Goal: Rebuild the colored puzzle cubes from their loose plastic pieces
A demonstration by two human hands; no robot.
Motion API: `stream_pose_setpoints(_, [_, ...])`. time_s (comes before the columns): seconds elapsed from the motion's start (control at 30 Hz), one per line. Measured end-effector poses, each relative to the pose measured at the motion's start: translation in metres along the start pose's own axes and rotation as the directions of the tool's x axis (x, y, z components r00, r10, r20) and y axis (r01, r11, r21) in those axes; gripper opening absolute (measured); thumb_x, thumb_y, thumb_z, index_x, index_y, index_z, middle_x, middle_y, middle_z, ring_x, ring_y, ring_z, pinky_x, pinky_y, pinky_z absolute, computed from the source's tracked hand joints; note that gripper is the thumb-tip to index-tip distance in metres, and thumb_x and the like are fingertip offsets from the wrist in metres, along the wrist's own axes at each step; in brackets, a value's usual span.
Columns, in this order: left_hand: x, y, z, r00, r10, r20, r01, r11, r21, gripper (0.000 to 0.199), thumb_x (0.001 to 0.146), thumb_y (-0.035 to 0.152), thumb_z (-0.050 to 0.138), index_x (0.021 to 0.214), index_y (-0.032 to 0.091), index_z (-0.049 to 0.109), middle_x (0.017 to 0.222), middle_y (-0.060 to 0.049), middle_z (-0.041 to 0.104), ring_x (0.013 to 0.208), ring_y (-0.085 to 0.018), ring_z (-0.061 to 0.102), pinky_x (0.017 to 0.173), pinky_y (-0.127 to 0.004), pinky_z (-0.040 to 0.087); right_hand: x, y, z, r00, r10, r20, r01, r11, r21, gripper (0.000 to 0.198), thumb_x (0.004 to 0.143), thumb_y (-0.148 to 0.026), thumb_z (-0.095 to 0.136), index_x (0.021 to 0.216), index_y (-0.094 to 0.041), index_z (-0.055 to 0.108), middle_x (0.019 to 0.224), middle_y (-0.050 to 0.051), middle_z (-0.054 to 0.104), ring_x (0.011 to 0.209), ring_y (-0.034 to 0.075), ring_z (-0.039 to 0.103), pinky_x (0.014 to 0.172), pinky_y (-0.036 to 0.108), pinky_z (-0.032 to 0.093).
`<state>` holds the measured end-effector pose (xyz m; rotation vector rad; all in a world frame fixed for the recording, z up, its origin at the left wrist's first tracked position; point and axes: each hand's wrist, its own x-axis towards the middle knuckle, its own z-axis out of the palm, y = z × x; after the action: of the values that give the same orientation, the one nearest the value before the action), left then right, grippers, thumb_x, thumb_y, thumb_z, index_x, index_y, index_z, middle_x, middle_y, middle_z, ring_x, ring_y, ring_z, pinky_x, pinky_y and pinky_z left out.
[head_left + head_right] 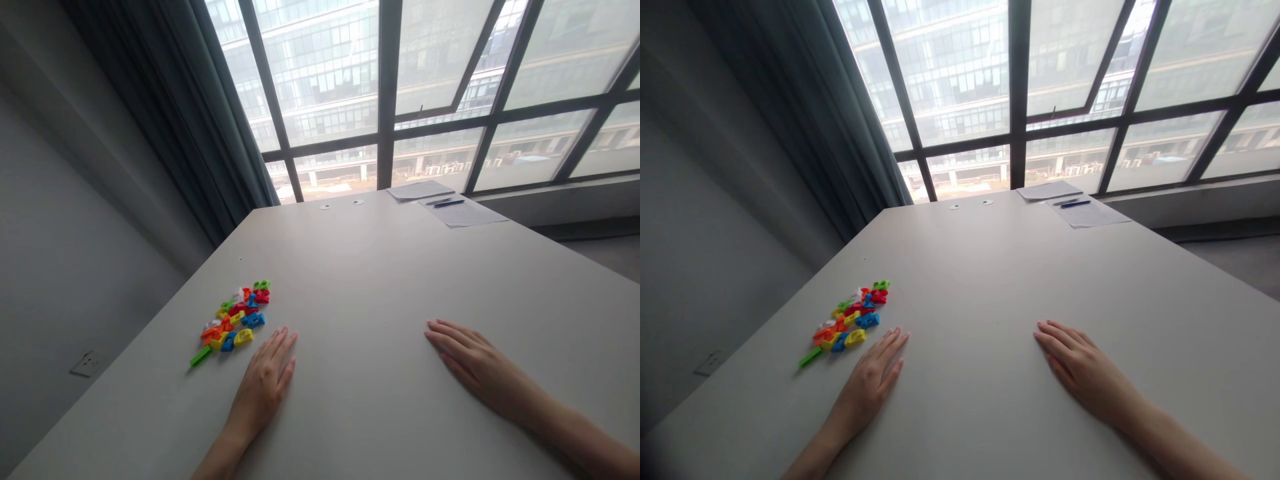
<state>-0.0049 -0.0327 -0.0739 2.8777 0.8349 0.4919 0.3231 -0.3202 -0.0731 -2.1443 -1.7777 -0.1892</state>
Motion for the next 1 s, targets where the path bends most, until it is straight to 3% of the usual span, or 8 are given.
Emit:
stream_pose_setpoints(0.63, [0.003,0.016,-0.005,1.0,-0.013,-0.022,0.013,1.0,0.027,0.042,0.093,0.024,0.041,0.133,0.021,0.053,0.143,-0.01,0.051,0.135,-0.026,0.044,0.11,-0.049,0.039,0.0,0.004,0.01,0.999,-0.019,-0.047,0.016,0.998,-0.053,0.036,0.096,-0.034,0.041,0.127,-0.026,0.058,0.134,0.006,0.059,0.124,0.022,0.054,0.099,0.041,0.048])
stream_pose_setpoints(0.77, [0.005,0.024,-0.004,0.998,0.05,-0.025,-0.05,0.999,-0.018,0.041,0.092,0.022,0.043,0.132,0.021,0.053,0.14,-0.01,0.053,0.133,-0.024,0.047,0.11,-0.047,0.04,0.007,-0.008,0.01,1.0,0.013,-0.019,-0.014,0.997,-0.072,0.037,0.097,-0.032,0.036,0.128,-0.026,0.056,0.134,0.008,0.059,0.123,0.023,0.054,0.099,0.043,0.047])
stream_pose_setpoints(1.0, [0.006,0.035,-0.006,0.987,0.158,0.038,-0.155,0.984,-0.085,0.04,0.091,0.016,0.043,0.129,0.022,0.055,0.14,-0.009,0.053,0.133,-0.024,0.046,0.11,-0.047,0.04,0.036,-0.041,0.013,0.998,-0.054,0.027,0.056,0.993,-0.103,0.037,0.096,-0.028,0.037,0.127,-0.024,0.056,0.136,0.008,0.057,0.128,0.024,0.049,0.1,0.043,0.044])
